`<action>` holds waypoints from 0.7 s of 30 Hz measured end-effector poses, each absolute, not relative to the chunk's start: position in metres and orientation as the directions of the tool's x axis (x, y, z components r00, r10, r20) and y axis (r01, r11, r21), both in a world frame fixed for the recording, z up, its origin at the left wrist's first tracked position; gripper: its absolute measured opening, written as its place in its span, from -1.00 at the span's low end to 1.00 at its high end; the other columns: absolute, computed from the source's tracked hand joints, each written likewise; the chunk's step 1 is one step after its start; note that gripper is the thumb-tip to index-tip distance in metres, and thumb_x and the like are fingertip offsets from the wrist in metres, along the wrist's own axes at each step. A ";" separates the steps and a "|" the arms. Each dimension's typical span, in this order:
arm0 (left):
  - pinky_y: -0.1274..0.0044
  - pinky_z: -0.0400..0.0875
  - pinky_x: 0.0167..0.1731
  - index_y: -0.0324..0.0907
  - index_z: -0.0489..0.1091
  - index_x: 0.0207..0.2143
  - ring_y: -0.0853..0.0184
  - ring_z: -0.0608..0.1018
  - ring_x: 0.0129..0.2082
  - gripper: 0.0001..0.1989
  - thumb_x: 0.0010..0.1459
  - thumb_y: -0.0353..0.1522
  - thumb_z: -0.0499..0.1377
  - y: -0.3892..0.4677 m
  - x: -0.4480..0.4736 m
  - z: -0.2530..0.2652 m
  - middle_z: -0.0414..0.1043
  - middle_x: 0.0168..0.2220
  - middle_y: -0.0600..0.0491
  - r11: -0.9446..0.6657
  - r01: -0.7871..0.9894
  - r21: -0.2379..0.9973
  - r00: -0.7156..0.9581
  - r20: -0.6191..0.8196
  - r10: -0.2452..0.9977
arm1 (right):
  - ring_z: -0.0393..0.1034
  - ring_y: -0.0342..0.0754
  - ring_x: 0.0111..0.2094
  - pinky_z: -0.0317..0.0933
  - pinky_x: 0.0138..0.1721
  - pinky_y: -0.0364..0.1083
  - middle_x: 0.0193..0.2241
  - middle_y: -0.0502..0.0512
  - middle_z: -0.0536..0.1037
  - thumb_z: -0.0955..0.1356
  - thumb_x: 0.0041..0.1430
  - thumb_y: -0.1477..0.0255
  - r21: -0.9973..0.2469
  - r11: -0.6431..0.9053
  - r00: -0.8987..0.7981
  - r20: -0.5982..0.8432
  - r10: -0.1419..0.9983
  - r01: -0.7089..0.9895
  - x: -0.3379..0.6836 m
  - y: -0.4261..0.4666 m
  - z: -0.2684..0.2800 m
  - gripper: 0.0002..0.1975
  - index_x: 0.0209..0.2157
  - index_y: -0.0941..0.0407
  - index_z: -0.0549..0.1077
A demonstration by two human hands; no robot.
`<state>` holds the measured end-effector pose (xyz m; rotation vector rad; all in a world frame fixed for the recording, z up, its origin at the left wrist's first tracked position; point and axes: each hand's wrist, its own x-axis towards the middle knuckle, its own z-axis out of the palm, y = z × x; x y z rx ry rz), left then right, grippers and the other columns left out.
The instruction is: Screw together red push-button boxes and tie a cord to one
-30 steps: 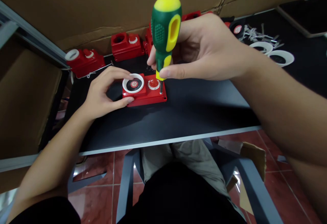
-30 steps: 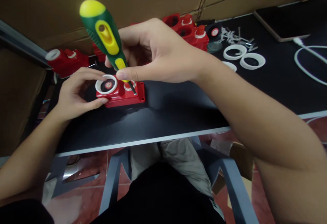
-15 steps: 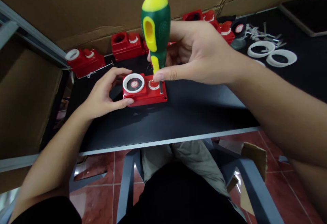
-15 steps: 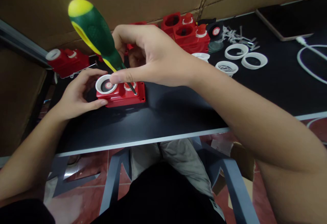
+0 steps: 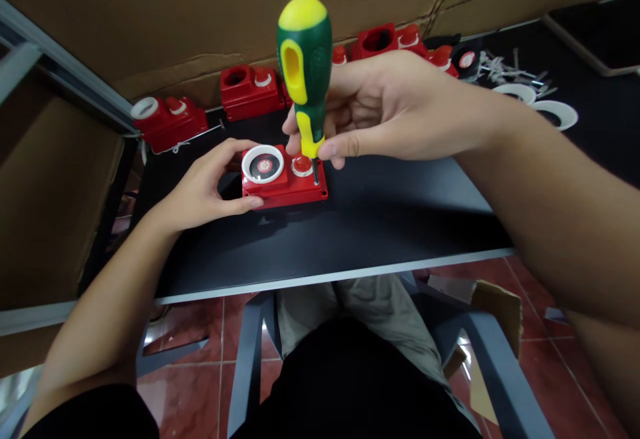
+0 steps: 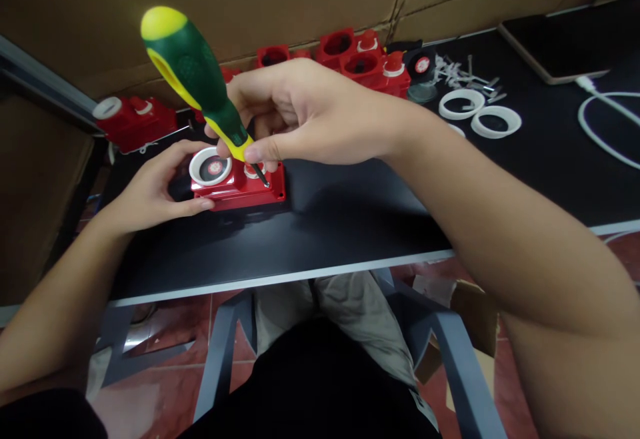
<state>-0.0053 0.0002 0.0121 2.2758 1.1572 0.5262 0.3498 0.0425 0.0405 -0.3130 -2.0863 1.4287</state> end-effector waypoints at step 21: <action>0.05 0.71 0.39 -0.08 0.48 0.42 -0.14 0.69 0.34 -0.04 0.26 0.31 0.53 0.000 -0.007 0.014 0.63 0.41 -0.14 -0.510 0.650 0.564 0.563 0.094 0.821 | 0.39 -0.20 -0.23 0.32 -0.20 -0.16 -0.13 -0.01 0.63 0.71 0.24 0.26 -0.817 0.577 -0.682 0.423 0.596 -0.002 0.337 0.028 0.041 -0.64 -0.06 0.13 0.71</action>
